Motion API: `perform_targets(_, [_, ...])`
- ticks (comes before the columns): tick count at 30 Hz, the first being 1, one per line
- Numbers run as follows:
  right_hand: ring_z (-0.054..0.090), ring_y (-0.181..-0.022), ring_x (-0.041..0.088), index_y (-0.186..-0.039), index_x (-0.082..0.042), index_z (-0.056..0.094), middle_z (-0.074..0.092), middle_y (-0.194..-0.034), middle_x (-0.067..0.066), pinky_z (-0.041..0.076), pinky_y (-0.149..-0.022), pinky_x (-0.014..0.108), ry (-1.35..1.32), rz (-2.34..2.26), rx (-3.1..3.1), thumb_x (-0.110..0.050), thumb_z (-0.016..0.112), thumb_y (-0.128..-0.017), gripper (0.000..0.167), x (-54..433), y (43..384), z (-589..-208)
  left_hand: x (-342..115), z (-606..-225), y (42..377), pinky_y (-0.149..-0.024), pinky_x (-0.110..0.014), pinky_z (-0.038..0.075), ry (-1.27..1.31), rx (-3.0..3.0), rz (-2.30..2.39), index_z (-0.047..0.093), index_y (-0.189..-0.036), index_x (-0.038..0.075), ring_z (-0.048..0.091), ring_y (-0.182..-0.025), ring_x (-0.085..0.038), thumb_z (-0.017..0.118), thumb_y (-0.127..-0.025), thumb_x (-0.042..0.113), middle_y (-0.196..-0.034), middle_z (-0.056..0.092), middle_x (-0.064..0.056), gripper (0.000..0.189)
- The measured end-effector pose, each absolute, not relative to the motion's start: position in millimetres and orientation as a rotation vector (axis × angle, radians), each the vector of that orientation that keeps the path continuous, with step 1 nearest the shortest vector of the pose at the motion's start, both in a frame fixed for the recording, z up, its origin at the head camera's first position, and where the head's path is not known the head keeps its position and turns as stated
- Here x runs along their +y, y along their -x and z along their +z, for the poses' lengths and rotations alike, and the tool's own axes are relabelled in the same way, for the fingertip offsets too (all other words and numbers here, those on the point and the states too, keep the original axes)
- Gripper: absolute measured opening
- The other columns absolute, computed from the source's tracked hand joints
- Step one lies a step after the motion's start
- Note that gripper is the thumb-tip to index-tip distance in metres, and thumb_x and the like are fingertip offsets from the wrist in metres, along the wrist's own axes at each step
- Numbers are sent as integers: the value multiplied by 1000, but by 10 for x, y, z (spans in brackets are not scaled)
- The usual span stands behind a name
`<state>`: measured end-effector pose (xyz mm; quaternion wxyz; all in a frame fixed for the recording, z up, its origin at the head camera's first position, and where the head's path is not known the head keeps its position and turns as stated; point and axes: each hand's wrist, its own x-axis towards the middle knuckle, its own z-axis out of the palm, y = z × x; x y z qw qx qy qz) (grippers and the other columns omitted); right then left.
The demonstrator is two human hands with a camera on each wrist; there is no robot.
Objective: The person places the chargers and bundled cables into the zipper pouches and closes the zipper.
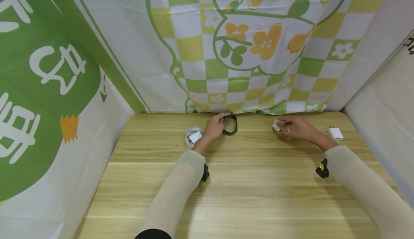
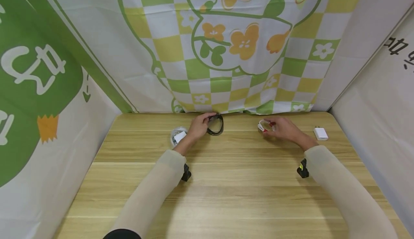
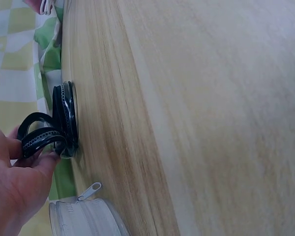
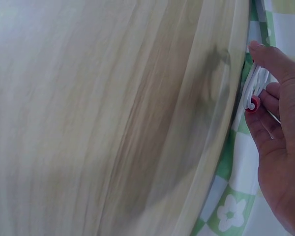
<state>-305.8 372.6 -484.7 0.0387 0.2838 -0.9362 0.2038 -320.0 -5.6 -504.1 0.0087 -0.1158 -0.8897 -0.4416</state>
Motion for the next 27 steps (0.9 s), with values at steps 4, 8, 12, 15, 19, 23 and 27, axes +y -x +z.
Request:
perform_targets(4, [74,-99,36,-134,5,69,77,-115,22,60,-84,56,-880,635,-2869,-22,91,-84,61,3676,3077,-4824,-55,-5033,3184,-73,-27,46,400,-2775,-1370,70,-141,18,55,-84,-20,45,-108,-1,-143,67,-11,46])
perform_targets(8, [75,-97,36,-135,4,69,77,-115,22,60,-83,56,-887,630,-2856,-23,92,-83,63,3611,3092,-4780,-68,-5026,3170,-55,-23,37,461,-2777,-1376,70,-142,17,44,-63,-17,45,-104,-7,-141,68,-15,52])
perform_targets(12, [75,-98,37,-136,5,68,76,-118,23,60,-84,58,-885,639,-2850,-21,92,-83,64,3544,3095,-4724,-79,-5017,3159,-50,-20,32,496,-2779,-1388,68,-144,16,35,-54,-12,44,-105,-6,-137,70,-17,51])
perform_targets(15, [75,-98,37,-136,5,68,75,-119,24,60,-84,58,-886,654,-2854,-21,92,-84,63,3479,3096,-4683,-84,-5012,3145,-51,-22,32,479,-2780,-1430,66,-146,16,33,-52,-11,43,-110,0,-134,72,-16,46])
perform_targets(19, [75,-98,37,-137,5,67,75,-119,26,60,-84,56,-893,683,-2855,-21,91,-85,63,3376,3116,-4654,-84,-5020,3140,-53,-23,34,445,-2769,-1433,67,-146,18,34,-53,-11,45,-111,6,-134,72,-13,42])
perform_targets(23, [75,-100,38,-138,6,66,74,-121,27,60,-87,58,-887,723,-2855,-22,91,-85,64,3273,3136,-4637,-81,-5037,3143,-55,-24,35,423,-2748,-1429,68,-144,19,37,-55,-12,48,-110,9,-134,73,-12,40])
perform_targets(27, [75,-102,38,-137,6,67,75,-119,26,59,-89,59,-884,735,-2838,-21,92,-84,64,3193,3146,-4628,-76,-5046,3144,-57,-23,36,416,-2735,-1435,69,-143,19,42,-60,-13,49,-110,7,-127,76,-10,41])
